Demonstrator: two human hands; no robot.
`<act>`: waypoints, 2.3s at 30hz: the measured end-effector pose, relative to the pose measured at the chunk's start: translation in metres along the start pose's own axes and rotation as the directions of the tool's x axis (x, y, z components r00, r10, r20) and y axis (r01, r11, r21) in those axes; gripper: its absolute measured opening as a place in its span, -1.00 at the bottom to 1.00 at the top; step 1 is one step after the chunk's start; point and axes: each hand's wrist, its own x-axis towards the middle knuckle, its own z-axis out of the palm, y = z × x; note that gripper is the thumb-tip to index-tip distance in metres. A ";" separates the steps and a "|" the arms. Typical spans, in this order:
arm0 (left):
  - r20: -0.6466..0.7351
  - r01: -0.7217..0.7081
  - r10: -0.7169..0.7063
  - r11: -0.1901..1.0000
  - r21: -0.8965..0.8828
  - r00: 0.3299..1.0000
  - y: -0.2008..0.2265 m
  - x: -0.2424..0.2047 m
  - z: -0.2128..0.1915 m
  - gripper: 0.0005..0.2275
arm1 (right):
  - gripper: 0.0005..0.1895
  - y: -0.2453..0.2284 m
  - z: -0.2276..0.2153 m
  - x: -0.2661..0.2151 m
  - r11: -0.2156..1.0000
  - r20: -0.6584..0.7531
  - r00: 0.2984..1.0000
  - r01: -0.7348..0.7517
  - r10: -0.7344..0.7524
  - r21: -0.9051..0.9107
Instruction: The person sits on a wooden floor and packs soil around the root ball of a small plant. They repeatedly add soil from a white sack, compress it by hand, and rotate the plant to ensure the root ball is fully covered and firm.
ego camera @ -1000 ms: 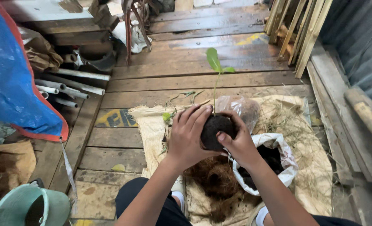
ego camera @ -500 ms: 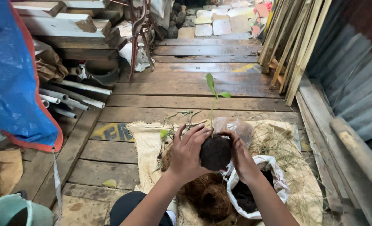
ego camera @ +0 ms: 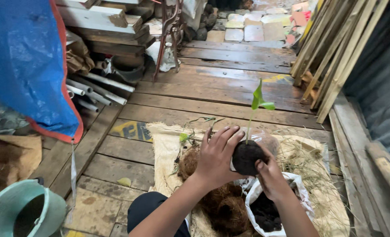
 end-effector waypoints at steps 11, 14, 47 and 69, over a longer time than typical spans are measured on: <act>0.084 0.159 -0.143 0.958 -0.238 0.986 0.017 -0.011 0.009 -0.07 | -0.03 -0.047 0.055 -0.009 0.893 -0.091 0.954 0.230 -0.285 -0.386; 0.204 0.341 -0.287 0.883 -0.322 0.936 0.025 -0.015 0.019 -0.10 | -0.07 -0.051 0.065 -0.012 0.800 -0.067 0.929 0.273 -0.363 -0.535; 0.402 0.602 -0.453 0.671 -0.433 0.795 0.014 -0.003 0.002 -0.41 | -0.89 -0.082 0.048 -0.019 0.532 0.006 0.876 0.298 -0.482 -0.793; 0.245 0.531 -0.555 0.442 -0.723 0.795 -0.011 0.009 -0.020 -0.25 | -0.81 -0.082 0.029 -0.027 0.715 0.040 0.955 0.247 -0.293 -0.654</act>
